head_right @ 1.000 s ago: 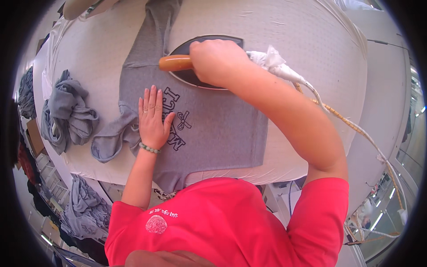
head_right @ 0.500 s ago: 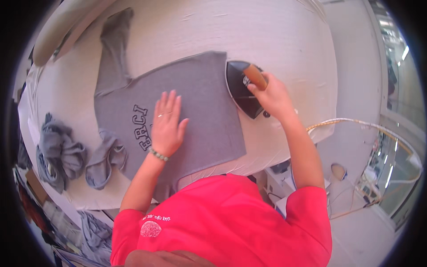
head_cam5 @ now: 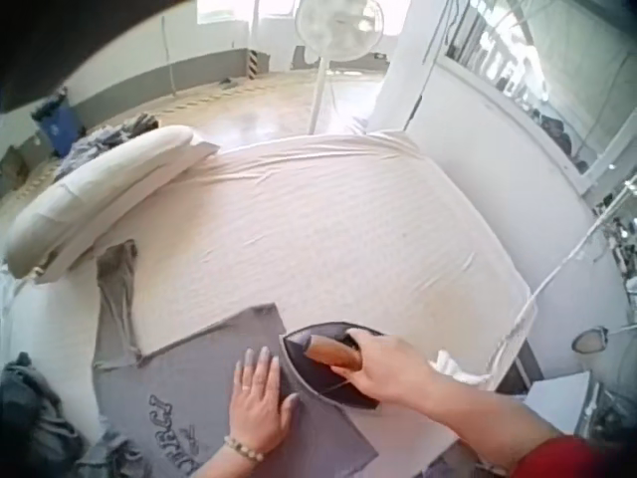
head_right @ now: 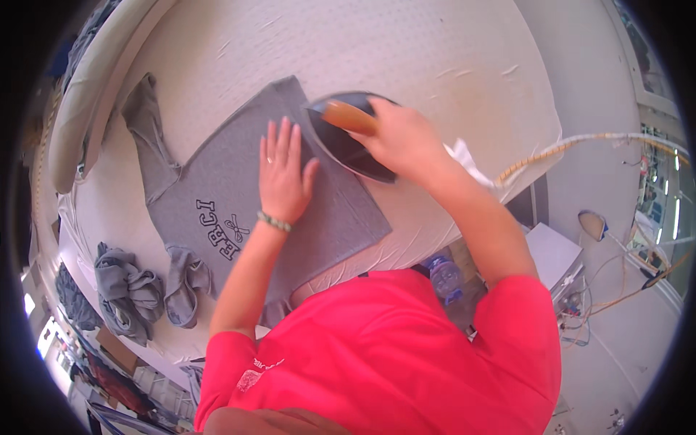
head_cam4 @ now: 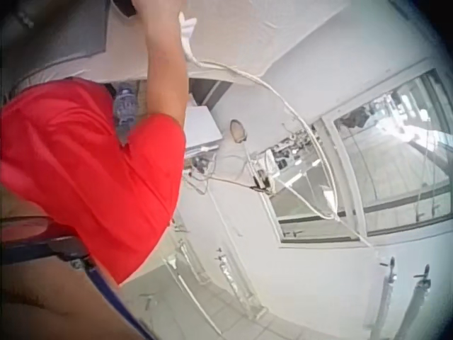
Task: The recorder is ironing a gray sweatshirt on a large table in a factory setting.
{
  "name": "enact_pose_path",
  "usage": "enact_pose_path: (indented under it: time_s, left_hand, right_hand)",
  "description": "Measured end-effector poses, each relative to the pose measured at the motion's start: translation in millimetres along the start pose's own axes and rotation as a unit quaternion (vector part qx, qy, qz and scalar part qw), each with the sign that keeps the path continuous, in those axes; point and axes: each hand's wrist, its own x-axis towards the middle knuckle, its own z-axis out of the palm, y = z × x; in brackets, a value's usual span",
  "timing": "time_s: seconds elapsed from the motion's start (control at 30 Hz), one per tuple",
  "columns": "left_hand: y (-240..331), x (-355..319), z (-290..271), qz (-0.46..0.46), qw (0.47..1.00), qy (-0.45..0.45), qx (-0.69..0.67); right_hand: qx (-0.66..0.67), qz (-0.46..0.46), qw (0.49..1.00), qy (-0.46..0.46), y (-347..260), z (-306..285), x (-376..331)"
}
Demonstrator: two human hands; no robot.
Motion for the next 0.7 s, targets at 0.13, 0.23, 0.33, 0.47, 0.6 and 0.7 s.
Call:
enact_pose_path:
  time_s: [0.13,0.23,0.33,0.47,0.6,0.7]
  left_hand:
    - [72,-59,12,-0.002,0.992,-0.113,-0.054]
    - [106,-87,30,0.048,0.987,-0.143,-0.054]
    - [116,-98,31,0.086,0.982,-0.162,-0.051]
    - [111,-119,21,0.127,0.975,-0.177,-0.051]
    - [90,-164,5,0.1,0.981,-0.154,-0.061]
    - [72,-191,-8,-0.008,0.996,-0.09,-0.03]
  right_hand:
    - [-0.029,-0.09,0.996,-0.011,-41,7,74]
    - [-0.047,-0.106,0.992,-0.049,-61,5,118]
    - [-0.015,-0.105,0.992,-0.065,-61,-2,107]
    - [-0.056,-0.16,0.978,-0.119,-32,23,76]
    - [-0.072,-0.165,0.971,-0.155,18,28,-17]
    - [-0.129,-0.176,0.951,-0.218,60,28,-91]
